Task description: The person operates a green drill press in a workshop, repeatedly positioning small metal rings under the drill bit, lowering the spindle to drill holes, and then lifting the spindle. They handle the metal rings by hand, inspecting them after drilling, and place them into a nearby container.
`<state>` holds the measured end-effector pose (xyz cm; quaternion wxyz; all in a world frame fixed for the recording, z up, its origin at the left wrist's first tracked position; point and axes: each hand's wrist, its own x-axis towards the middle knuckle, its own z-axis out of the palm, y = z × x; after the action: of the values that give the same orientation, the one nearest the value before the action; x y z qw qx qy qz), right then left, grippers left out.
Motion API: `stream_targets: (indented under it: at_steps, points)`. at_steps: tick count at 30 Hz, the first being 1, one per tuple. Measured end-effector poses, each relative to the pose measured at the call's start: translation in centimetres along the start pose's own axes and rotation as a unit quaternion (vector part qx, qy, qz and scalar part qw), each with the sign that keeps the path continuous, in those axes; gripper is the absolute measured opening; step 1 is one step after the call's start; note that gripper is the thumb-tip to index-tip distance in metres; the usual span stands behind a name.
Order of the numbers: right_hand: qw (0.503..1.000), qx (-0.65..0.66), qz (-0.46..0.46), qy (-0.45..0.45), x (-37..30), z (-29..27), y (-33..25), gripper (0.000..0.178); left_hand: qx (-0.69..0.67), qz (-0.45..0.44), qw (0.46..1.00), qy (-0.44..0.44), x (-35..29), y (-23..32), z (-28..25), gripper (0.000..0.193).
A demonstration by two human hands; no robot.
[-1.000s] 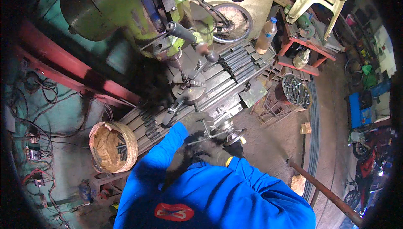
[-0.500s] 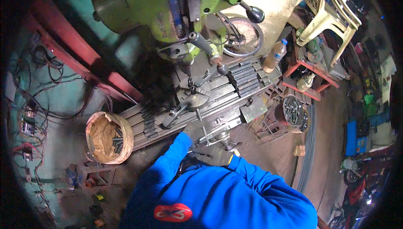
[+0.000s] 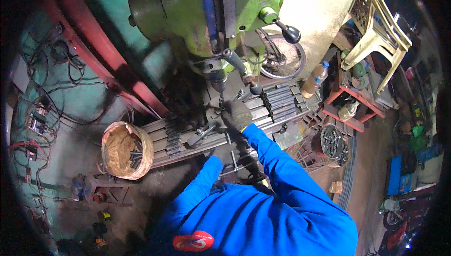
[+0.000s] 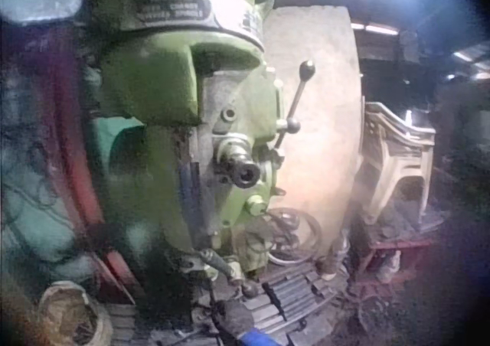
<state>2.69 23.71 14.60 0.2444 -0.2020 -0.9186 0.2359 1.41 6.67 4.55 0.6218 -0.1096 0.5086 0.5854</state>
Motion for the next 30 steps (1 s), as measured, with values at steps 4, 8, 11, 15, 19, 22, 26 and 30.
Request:
stream_targets:
  at_steps: [4,8,11,15,19,22,26,30]
  points:
    - [1.0,0.011,-0.019,-0.001,0.5,0.1,-0.4,0.035,0.05,0.014,0.999,-0.01,0.7,-0.2,-1.3,0.06]
    - [0.999,0.006,-0.031,-0.007,0.1,-0.8,-0.8,0.036,0.069,0.016,0.997,0.023,1.6,-0.4,-1.3,0.049]
    - [0.996,0.052,-0.064,0.028,-0.8,-1.6,-2.2,0.036,0.271,0.074,0.96,0.008,2.5,-0.7,-2.7,0.04]
    - [0.979,0.122,-0.069,0.15,-3.4,-4.0,-4.2,0.037,0.632,0.137,0.762,0.037,-1.1,0.1,-1.8,0.045]
    - [0.989,0.087,-0.013,0.117,-4.5,-2.1,-3.0,0.034,0.767,0.143,0.623,0.057,-1.5,0.2,-1.7,0.046]
    - [0.979,0.175,0.069,0.081,-4.8,-2.3,-3.3,0.033,0.696,0.274,0.663,0.019,-3.4,0.1,-4.1,0.046]
    - [0.979,0.164,0.076,0.091,-4.5,-4.0,-4.6,0.033,0.608,0.282,0.74,0.056,-5.5,1.0,-3.9,0.041]
    - [0.957,0.229,0.154,0.086,-5.2,-3.0,-2.3,0.031,0.483,0.177,0.853,0.085,-13.2,4.6,2.6,0.037]
